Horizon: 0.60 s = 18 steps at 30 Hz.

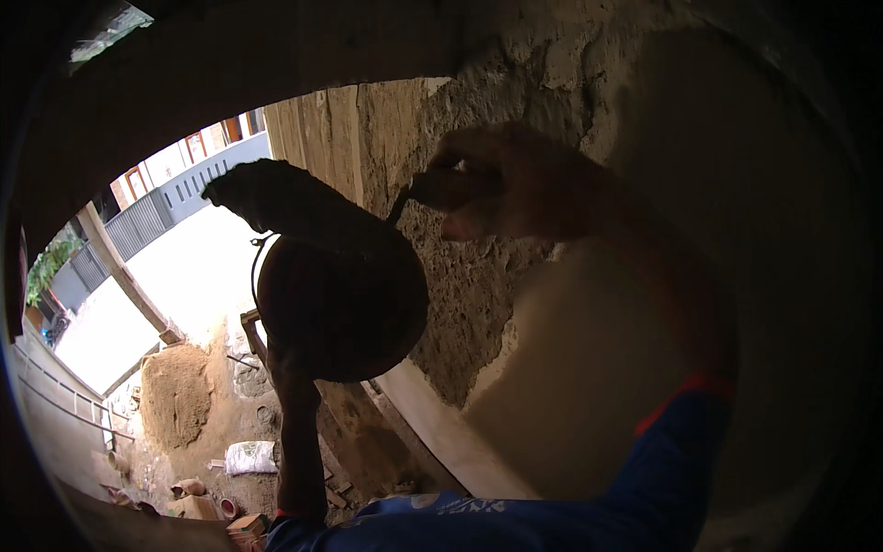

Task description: The person applies mortar to a wall using a trowel, taking the material from a bucket held in their other hand.

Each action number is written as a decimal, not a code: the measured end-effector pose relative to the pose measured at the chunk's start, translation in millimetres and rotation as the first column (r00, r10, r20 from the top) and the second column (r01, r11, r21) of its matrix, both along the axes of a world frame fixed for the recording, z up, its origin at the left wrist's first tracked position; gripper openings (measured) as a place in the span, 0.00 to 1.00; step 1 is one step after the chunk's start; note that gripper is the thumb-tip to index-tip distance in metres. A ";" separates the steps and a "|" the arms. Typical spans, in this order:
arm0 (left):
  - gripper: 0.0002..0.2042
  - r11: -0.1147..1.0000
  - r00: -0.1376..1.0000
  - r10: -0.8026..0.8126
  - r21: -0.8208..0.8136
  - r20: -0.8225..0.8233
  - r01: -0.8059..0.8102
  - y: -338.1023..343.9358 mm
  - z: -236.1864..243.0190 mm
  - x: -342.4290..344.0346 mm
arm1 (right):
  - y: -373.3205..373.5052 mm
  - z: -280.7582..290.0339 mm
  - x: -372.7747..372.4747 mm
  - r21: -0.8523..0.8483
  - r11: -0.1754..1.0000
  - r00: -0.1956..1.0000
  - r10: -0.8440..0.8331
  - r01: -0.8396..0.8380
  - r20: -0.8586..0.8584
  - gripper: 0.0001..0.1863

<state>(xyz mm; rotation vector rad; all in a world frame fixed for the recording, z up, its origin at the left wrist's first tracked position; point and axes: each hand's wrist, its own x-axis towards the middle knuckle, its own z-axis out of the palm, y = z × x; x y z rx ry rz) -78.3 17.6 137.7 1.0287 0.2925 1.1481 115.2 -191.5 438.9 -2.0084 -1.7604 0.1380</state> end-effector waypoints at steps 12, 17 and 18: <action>0.27 0.998 0.959 0.031 -0.045 -0.283 -0.045 6.5 -85.9 3.9 | -15.2 100.0 204.0 0.516 0.593 0.694 -0.720 0.619 -0.006 0.37; 0.28 0.983 0.994 -0.066 -0.175 -0.083 0.051 -3.1 -70.6 3.4 | 5.1 36.9 158.8 0.451 0.682 0.754 -0.656 0.576 0.028 0.35; 0.27 0.982 0.989 -0.073 -0.182 -0.125 0.049 -5.4 -70.7 5.2 | 10.5 18.2 137.9 0.425 0.665 0.751 -0.658 0.613 -0.055 0.34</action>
